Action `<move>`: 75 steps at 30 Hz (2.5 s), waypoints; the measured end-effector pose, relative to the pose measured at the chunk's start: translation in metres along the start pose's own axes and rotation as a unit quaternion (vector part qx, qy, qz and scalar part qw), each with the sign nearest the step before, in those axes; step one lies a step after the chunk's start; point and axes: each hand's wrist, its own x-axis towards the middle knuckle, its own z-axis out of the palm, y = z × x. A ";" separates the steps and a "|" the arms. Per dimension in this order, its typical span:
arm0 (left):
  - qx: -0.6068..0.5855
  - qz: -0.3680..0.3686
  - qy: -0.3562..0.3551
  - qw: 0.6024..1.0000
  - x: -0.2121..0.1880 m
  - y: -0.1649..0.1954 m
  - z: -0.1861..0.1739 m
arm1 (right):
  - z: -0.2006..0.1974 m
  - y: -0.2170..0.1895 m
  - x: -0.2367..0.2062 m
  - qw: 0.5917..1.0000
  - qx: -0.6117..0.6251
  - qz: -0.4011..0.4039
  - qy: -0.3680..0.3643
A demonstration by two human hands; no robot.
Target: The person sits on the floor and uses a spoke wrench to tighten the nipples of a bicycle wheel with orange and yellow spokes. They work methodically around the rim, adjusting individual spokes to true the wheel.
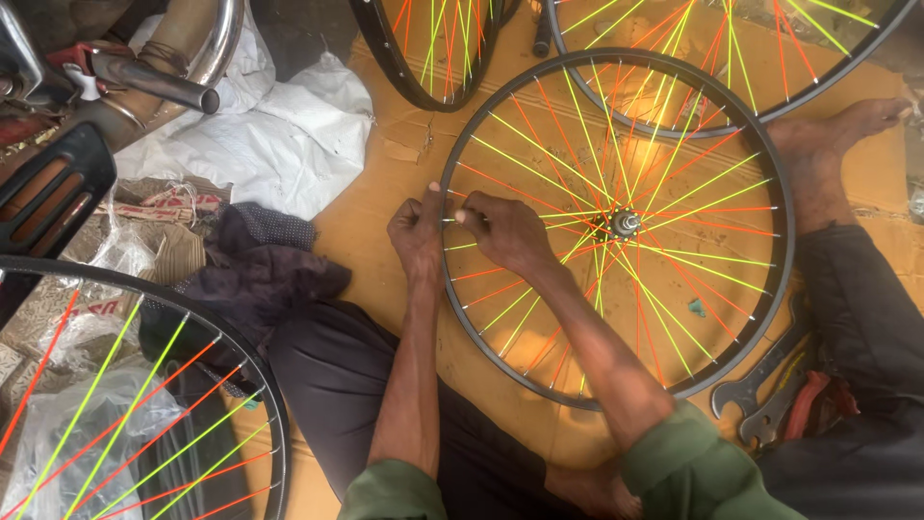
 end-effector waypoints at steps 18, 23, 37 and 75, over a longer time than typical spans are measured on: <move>-0.040 0.023 -0.003 0.999 0.001 -0.005 0.000 | 0.030 -0.004 0.003 0.982 -0.172 -0.014 0.072; -0.065 -0.015 -0.005 0.998 0.005 -0.010 0.001 | 0.019 0.004 0.010 0.993 -0.108 0.021 -0.045; -0.070 -0.008 -0.005 0.998 0.003 -0.007 0.001 | 0.017 0.017 0.011 0.999 -0.025 0.024 -0.026; -0.054 -0.033 -0.081 0.995 0.002 0.009 0.002 | 0.006 0.017 0.026 0.996 0.090 0.006 0.014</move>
